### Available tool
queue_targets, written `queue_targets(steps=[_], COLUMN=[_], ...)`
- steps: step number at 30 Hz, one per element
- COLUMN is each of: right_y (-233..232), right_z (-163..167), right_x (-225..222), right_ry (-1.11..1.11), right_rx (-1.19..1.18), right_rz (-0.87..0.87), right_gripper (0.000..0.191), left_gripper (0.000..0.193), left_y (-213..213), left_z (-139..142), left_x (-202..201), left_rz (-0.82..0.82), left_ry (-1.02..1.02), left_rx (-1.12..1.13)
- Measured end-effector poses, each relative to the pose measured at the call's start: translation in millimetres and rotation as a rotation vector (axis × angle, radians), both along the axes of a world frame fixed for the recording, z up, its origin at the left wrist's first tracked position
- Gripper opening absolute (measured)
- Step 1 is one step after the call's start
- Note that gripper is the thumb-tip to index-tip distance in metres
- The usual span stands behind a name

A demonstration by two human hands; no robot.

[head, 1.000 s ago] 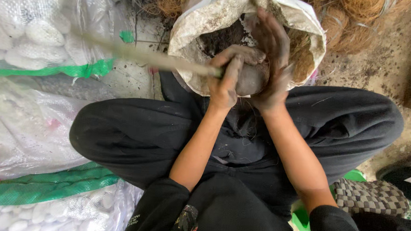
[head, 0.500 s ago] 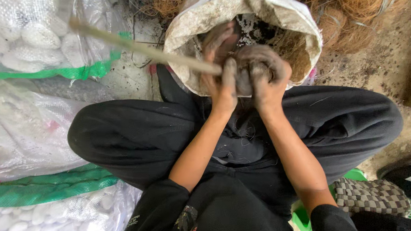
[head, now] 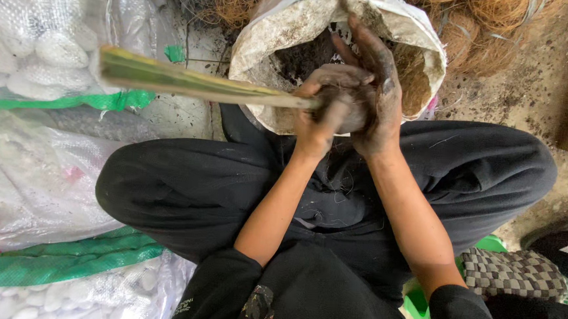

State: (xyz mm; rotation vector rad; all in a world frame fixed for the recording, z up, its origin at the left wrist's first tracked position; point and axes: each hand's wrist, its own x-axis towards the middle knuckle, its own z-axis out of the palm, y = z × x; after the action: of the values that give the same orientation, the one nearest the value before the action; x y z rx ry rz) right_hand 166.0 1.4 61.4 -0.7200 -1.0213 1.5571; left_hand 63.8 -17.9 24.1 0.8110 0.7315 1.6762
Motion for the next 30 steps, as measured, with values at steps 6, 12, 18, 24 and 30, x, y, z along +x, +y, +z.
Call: queue_targets(steps=[6,12,18,24,30], right_y=[6,13,2,2,6], right_z=[6,13,12,4,13], right_x=[2,0,-5,2,4], right_ry=[-0.025,-0.341,-0.424,-0.399,-0.689], right_rx=[-0.150,0.075,0.216,0.073,0.358], right_rz=[-0.008,0.034,-0.035,-0.061,-0.156], right_gripper=[0.090,0.075,0.082,0.030,0.024], left_gripper=[0.027,0.042,0.029,0.055,0.046], left_y=[-1,-1,-2,2,8], left_z=[7,-15,-18,-16,-11], left_x=[1,2,-3,1,-2], left_rz=[0.013,0.004,0.011,0.176,0.067], left_ry=[0.180,-0.247,-0.193,0.194,0.078], left_rx=[-0.033,-0.248,-0.022,-0.160,-0.107])
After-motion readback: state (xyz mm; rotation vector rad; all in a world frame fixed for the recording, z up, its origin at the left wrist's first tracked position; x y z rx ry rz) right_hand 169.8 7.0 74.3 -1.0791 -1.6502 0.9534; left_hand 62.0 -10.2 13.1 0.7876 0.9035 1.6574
